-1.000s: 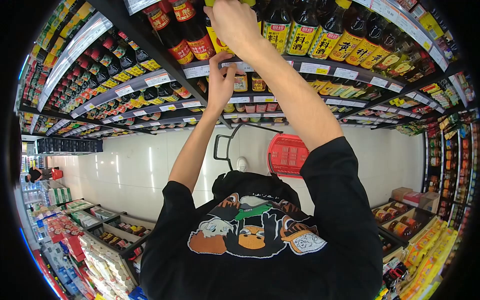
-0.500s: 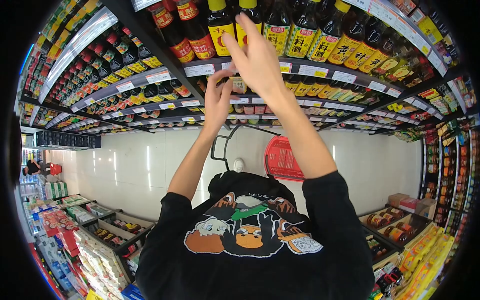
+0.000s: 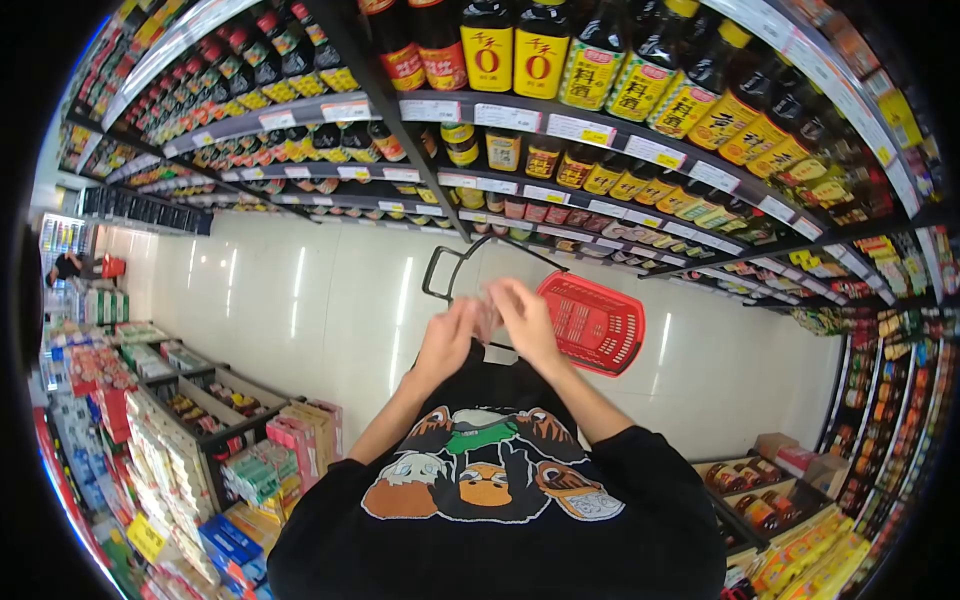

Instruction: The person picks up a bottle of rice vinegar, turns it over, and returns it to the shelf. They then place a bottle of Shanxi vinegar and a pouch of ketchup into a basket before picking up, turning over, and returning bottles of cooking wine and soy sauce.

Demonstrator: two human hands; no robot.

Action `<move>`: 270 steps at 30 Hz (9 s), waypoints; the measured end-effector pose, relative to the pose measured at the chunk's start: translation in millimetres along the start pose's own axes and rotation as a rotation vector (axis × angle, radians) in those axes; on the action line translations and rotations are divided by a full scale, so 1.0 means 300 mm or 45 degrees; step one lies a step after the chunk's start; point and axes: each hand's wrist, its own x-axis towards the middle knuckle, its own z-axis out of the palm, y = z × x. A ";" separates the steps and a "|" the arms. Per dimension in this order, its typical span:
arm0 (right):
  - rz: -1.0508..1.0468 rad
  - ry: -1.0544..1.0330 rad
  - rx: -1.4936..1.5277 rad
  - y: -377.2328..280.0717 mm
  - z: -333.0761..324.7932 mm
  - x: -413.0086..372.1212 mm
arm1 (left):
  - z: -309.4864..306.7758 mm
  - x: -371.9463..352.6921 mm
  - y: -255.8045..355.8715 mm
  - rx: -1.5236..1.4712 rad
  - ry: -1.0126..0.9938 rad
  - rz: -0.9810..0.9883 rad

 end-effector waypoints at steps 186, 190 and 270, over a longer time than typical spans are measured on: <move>0.382 0.599 -0.605 1.238 3.840 0.989 | -4.439 -0.163 -1.124 0.149 -0.134 -0.032; 0.302 0.600 -0.497 1.150 3.707 1.022 | -4.246 -0.153 -1.103 0.176 -0.177 -0.032; 0.168 0.165 0.305 0.512 3.961 1.720 | -4.558 0.653 -0.750 -0.084 0.122 0.460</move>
